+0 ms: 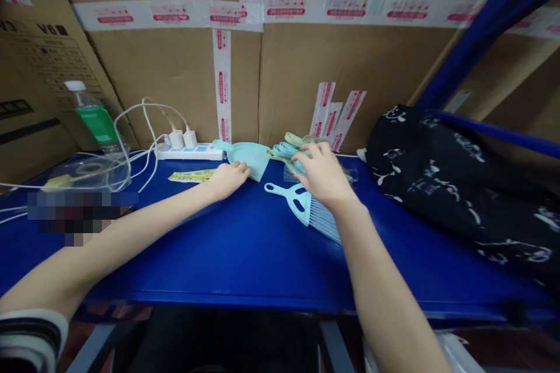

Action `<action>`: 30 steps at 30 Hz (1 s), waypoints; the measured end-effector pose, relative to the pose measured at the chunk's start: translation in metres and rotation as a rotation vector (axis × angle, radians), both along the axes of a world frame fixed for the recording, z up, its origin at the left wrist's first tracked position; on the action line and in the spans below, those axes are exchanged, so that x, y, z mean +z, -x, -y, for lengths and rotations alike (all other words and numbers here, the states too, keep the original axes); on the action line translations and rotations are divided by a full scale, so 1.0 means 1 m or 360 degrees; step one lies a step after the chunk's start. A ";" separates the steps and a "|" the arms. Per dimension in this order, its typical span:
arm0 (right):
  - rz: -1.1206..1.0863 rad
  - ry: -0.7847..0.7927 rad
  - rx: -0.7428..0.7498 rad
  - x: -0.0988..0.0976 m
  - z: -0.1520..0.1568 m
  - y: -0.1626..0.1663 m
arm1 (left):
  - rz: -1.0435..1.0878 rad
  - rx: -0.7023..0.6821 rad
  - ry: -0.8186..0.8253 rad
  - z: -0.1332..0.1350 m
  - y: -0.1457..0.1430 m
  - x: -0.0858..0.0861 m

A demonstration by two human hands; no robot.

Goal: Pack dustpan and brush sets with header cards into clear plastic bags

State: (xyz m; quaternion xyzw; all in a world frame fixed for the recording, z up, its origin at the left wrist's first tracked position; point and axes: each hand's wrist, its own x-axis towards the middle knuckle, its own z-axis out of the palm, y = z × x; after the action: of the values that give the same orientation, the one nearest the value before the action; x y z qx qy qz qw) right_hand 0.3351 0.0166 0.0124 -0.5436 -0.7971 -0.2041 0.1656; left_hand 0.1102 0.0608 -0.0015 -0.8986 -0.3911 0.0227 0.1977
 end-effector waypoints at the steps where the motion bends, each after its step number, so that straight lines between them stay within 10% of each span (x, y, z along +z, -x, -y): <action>1: 0.0040 0.0090 0.0049 0.001 0.001 0.005 | -0.0003 -0.0012 -0.0004 -0.004 -0.003 -0.001; 17: 0.0226 0.0597 0.0106 -0.019 -0.002 0.032 | -0.0314 -0.0138 -0.0034 0.066 0.041 0.007; 30: 0.0001 0.0410 0.0458 -0.014 0.017 0.067 | 0.0119 -0.0888 -0.0281 0.111 0.043 -0.028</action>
State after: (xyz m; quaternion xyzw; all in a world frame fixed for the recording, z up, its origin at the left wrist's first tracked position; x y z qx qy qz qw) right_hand 0.2683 0.0000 -0.0015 -0.4407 -0.8862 -0.0747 0.1218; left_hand 0.0669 -0.0507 -0.0297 -0.9509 -0.1364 -0.0997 0.2593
